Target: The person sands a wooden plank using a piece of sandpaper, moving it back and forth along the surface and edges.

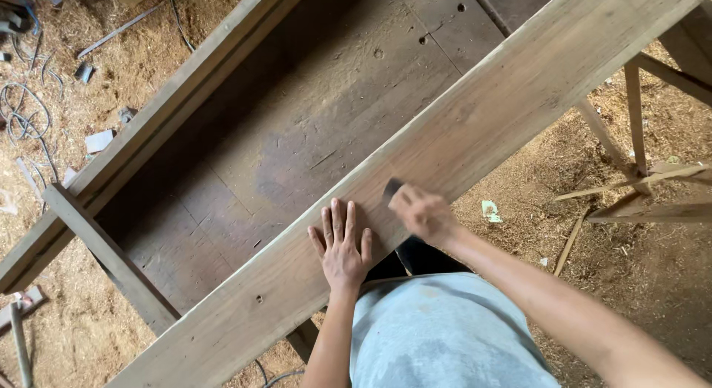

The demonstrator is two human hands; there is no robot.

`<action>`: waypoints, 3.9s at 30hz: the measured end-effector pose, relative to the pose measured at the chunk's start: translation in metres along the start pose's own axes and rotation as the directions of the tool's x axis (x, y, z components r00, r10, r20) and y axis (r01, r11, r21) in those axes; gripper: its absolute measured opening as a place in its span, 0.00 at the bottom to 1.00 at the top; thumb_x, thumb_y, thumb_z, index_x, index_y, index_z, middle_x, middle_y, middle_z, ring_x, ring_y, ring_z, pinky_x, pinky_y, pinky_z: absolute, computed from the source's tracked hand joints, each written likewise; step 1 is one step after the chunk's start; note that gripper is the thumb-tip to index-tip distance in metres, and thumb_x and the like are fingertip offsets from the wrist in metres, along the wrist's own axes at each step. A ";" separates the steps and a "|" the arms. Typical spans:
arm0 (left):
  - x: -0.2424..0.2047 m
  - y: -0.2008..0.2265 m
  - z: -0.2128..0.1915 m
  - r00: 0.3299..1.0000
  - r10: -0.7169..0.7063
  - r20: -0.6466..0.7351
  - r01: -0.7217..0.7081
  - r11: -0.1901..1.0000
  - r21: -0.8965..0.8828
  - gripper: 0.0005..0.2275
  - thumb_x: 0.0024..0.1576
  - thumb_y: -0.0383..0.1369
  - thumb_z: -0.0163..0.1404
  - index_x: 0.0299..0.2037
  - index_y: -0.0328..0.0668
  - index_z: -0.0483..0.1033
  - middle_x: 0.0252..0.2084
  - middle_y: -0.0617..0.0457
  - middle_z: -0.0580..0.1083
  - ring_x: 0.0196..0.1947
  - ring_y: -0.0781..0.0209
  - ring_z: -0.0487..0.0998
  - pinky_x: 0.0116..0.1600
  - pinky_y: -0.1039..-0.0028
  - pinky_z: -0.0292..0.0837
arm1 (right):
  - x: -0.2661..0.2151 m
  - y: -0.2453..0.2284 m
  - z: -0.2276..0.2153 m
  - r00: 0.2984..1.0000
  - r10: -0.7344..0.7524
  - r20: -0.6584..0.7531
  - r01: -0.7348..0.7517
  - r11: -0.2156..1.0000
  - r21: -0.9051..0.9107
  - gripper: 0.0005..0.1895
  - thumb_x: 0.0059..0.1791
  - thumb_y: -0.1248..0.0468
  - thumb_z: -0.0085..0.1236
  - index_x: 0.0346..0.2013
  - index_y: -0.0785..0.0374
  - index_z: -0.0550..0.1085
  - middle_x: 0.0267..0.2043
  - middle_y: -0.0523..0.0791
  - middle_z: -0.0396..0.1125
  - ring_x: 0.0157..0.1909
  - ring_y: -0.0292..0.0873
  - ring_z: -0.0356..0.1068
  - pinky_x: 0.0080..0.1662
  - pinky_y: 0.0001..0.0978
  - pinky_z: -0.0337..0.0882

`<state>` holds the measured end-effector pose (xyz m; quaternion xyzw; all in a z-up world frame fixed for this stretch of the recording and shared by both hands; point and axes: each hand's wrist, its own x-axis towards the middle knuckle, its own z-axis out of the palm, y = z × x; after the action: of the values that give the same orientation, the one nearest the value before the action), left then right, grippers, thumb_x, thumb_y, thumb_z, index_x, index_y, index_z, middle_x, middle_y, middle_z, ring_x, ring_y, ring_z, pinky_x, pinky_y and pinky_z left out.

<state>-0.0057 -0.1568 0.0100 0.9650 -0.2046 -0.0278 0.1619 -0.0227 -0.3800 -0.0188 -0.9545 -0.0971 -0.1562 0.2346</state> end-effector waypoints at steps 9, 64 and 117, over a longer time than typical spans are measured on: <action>-0.004 0.003 -0.003 0.998 0.004 -0.056 -0.002 1.000 0.024 0.28 0.60 0.48 0.44 0.72 0.60 0.58 0.77 0.55 0.50 0.77 0.56 0.46 0.76 0.50 0.29 | -0.029 -0.031 -0.013 0.974 0.077 0.214 -0.077 0.997 -0.009 0.09 0.54 0.66 0.44 0.32 0.66 0.69 0.17 0.46 0.66 0.10 0.34 0.61 0.09 0.26 0.56; 0.018 0.035 0.006 0.985 0.160 0.070 -0.156 0.986 -0.060 0.27 0.62 0.48 0.43 0.72 0.58 0.58 0.77 0.55 0.50 0.77 0.57 0.46 0.77 0.55 0.32 | -0.081 0.020 -0.022 0.947 0.314 0.073 -0.322 0.929 0.183 0.08 0.55 0.67 0.46 0.34 0.65 0.71 0.28 0.48 0.68 0.16 0.36 0.61 0.15 0.22 0.60; -0.039 -0.087 -0.034 0.949 0.314 -0.017 -0.312 0.934 -0.173 0.17 0.63 0.35 0.47 0.63 0.49 0.71 0.72 0.49 0.60 0.74 0.52 0.56 0.76 0.56 0.45 | -0.087 -0.073 0.042 0.770 0.629 -0.108 -0.602 0.772 0.205 0.16 0.62 0.60 0.34 0.40 0.68 0.66 0.15 0.40 0.56 0.12 0.32 0.55 0.10 0.24 0.53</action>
<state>-0.0038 -0.0560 0.0140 0.9021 -0.3533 -0.0245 0.2465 -0.1117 -0.3057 -0.0537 -0.8946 0.2299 -0.1431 0.3555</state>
